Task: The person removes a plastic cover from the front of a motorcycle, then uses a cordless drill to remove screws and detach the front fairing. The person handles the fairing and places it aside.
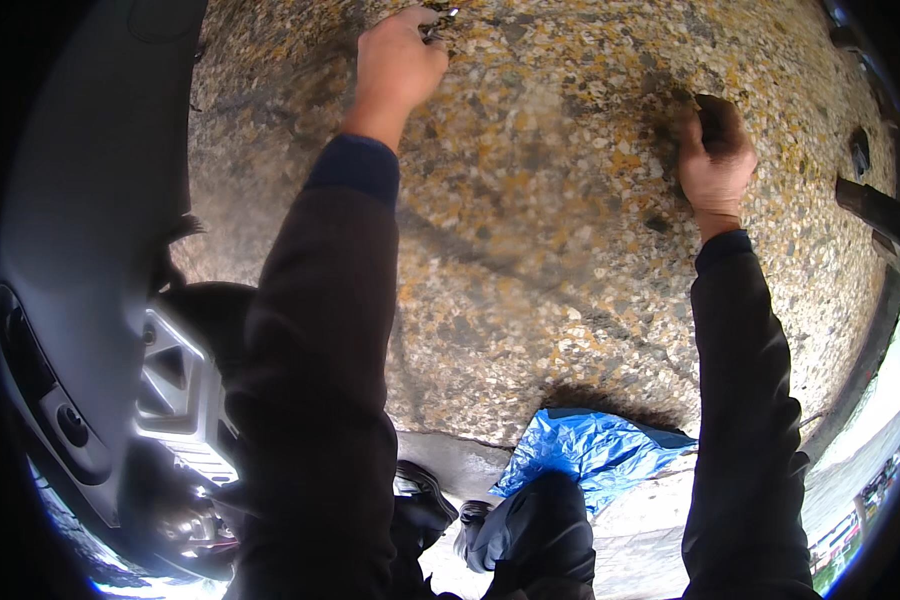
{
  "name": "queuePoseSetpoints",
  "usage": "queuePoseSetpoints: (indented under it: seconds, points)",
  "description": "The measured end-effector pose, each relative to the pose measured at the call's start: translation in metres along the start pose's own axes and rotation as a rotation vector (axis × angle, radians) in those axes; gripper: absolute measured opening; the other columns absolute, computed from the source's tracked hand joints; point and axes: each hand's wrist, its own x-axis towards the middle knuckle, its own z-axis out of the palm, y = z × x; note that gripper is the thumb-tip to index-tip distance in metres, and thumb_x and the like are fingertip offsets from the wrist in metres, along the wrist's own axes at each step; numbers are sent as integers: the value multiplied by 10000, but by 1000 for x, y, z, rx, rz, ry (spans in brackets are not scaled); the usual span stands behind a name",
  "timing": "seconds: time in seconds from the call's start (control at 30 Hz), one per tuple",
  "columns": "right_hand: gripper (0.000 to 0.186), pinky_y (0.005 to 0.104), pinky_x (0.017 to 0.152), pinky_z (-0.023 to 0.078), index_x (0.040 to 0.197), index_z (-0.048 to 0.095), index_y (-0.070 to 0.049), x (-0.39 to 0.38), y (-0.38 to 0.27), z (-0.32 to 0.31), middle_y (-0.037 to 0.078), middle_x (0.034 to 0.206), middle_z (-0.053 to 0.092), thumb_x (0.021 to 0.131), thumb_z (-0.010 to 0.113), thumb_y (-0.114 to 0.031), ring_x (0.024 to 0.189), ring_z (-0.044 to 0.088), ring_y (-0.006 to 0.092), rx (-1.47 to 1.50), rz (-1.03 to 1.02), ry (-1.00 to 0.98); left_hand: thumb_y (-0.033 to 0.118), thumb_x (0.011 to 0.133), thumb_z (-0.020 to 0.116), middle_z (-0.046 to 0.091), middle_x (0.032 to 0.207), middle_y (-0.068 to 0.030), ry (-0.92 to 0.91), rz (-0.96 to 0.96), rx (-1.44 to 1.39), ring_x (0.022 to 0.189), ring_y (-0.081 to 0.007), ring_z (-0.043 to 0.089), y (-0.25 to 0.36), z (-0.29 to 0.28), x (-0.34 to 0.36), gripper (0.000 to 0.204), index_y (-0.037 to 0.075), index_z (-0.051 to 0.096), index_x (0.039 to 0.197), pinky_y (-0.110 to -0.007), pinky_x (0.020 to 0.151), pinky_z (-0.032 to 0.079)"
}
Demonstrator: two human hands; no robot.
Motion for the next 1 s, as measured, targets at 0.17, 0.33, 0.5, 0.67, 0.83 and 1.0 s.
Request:
queuePoseSetpoints:
  seconds: [0.17, 0.33, 0.5, 0.67, 0.83, 1.0]
  points:
    - [176, 293, 621, 528, 930, 688, -60, 1, -4, -1, 72, 729, 693, 826, 728, -196, 629, 658, 156, -13, 37, -7, 209, 818, 706, 723, 943, -159, 2, 16, 131, 876, -308, 697, 14, 2, -3, 260, 46, 702, 1020, -360, 818, 542]
    - [204, 309, 641, 542, 954, 693, -59, -2, 6, 0, 90, 751, 703, 826, 722, -216, 667, 689, 182, -14, -31, 24, 124, 891, 680, 617, 843, -37, -222, -421, -1096, 733, -124, 590, 52, -42, -77, 191, 6, 634, 1034, -279, 603, 476]
    - [308, 355, 751, 546, 1072, 691, -44, 5, 15, -6, 139, 919, 732, 858, 698, -265, 823, 712, 254, -132, 48, -140, 94, 888, 672, 604, 787, -49, -281, -591, -1504, 697, -131, 591, 83, -113, -173, 199, 9, 608, 1056, -279, 607, 498]
    - [288, 355, 782, 535, 1115, 670, -35, -21, -44, -25, 149, 959, 724, 914, 619, -234, 859, 694, 249, 99, 132, -346, 59, 915, 643, 614, 786, -39, -394, -478, -1442, 658, -118, 592, 90, -190, -266, 186, 10, 609, 1090, -263, 566, 490]
    - [208, 306, 773, 547, 1116, 645, -4, -168, -199, -54, 92, 1042, 656, 934, 544, 5, 885, 658, 166, 1036, 325, -744, 77, 924, 652, 636, 796, -41, -323, -587, -1495, 674, -117, 612, 88, -225, -327, 208, 0, 610, 1112, -248, 577, 504]
    - [279, 254, 792, 531, 1114, 660, 0, -221, -311, -103, 64, 1035, 604, 868, 617, 126, 940, 635, 144, 1100, 180, -712, 91, 931, 647, 680, 889, -66, -258, -454, -1348, 732, -114, 639, 100, -246, -358, 194, -6, 614, 1096, -241, 614, 525]
